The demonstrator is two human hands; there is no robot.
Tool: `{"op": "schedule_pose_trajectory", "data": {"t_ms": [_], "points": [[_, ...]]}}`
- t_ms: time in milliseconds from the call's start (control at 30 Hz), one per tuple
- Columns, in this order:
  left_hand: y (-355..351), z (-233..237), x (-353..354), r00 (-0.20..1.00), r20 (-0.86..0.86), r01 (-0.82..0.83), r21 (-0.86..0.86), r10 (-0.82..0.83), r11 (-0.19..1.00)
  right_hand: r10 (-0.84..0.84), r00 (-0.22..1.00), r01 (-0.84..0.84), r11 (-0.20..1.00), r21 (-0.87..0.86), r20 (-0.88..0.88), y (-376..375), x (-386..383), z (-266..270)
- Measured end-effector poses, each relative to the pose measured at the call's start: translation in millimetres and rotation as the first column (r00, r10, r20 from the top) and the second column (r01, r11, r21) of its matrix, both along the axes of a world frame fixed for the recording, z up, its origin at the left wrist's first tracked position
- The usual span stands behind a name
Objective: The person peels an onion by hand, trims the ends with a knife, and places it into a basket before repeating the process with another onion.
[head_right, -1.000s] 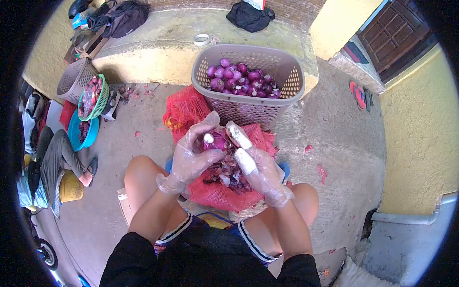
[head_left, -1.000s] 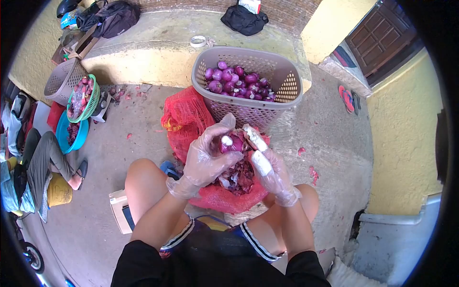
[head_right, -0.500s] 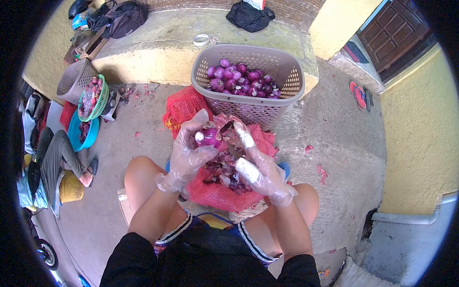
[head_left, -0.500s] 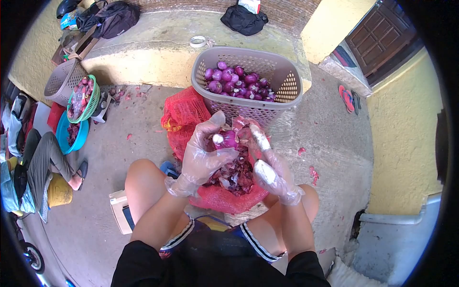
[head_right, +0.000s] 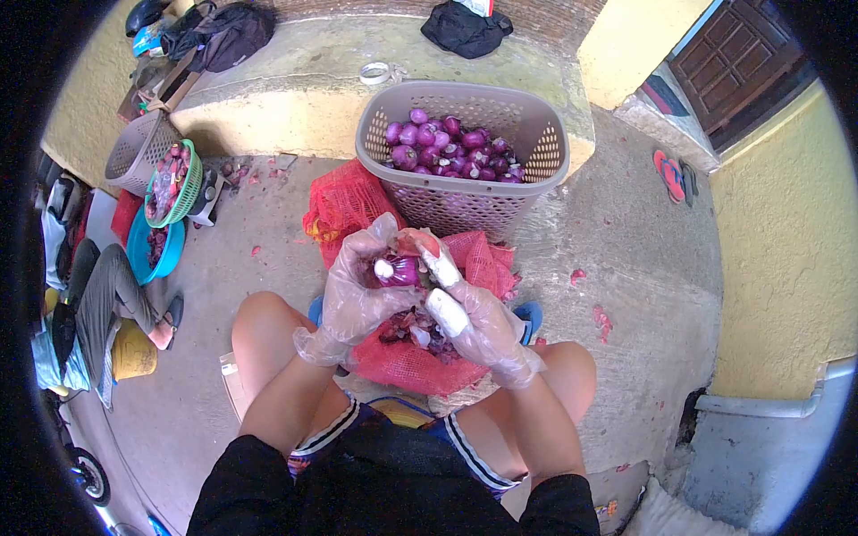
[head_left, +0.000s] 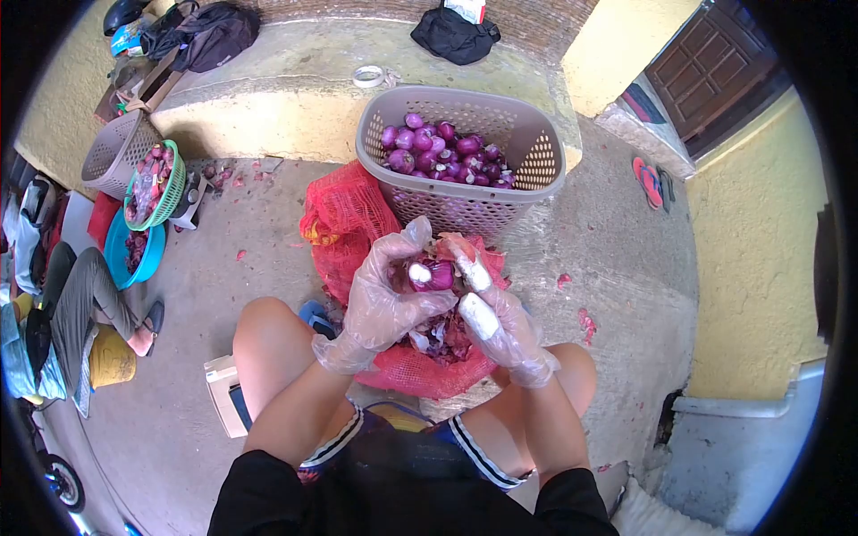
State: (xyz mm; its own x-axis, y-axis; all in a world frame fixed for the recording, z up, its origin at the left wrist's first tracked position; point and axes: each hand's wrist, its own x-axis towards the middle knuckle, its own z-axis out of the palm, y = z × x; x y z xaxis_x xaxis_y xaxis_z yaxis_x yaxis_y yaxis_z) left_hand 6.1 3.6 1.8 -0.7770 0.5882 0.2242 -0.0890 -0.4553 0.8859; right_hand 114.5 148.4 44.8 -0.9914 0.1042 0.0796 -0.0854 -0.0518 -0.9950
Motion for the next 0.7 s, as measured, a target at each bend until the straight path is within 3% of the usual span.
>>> {"op": "schedule_pose_trajectory", "data": {"t_ms": [33,100,133,200,300,333,400,433,500,600,633,700], "points": [[-1.2,3.7,0.5,1.000,0.028,0.014,-0.004,-0.014,1.000,-0.025,1.000,0.025,1.000,-0.013,-0.016,1.1,0.6,-9.0],[-2.4,4.1,0.2,0.997,0.068,0.038,0.011,-0.039,0.999,-0.055,0.998,0.064,0.967,-0.248,0.040,1.6,1.5,-12.1],[-2.6,2.0,-1.3,0.995,0.081,0.048,0.029,-0.050,0.998,-0.043,0.993,0.089,0.885,-0.456,0.109,2.3,2.4,-10.1],[-3.4,2.4,-1.6,0.990,0.112,0.076,0.062,-0.083,0.995,-0.081,0.986,0.147,0.824,-0.547,0.142,-1.2,1.3,-4.0],[-4.2,5.7,-0.3,0.980,0.149,0.114,0.097,-0.128,0.989,-0.178,0.983,0.184,0.916,-0.357,0.052,-7.6,-1.9,-2.7],[-4.2,5.7,-0.9,0.981,0.148,0.114,0.101,-0.128,0.988,-0.153,0.987,0.158,0.916,-0.369,0.044,-2.9,1.1,-13.5],[-5.7,8.8,-1.1,0.969,0.182,0.146,0.120,-0.166,0.982,-0.109,0.989,0.148,0.794,-0.589,0.102,8.4,2.7,-29.7],[-7.9,13.9,-0.2,0.955,0.218,0.176,0.137,-0.203,0.975,-0.072,0.984,0.171,0.627,-0.760,0.161,14.7,1.5,-34.6],[-9.1,16.4,0.0,0.933,0.268,0.205,0.145,-0.238,0.968,-0.066,0.970,0.235,0.488,-0.840,0.233,18.0,-0.3,-35.8],[-9.5,16.9,-1.7,0.922,0.305,0.212,0.120,-0.239,0.970,-0.104,0.971,0.217,0.761,-0.611,0.215,6.5,-2.1,-4.1],[-9.5,17.9,-2.9,0.918,0.310,0.220,0.115,-0.246,0.969,-0.042,0.984,0.119,0.882,-0.456,0.175,11.8,6.2,-2.7],[-9.9,19.8,-4.1,0.915,0.308,0.236,0.109,-0.259,0.966,0.018,0.981,0.042,0.953,-0.300,0.195,13.9,9.4,-2.5]]}}
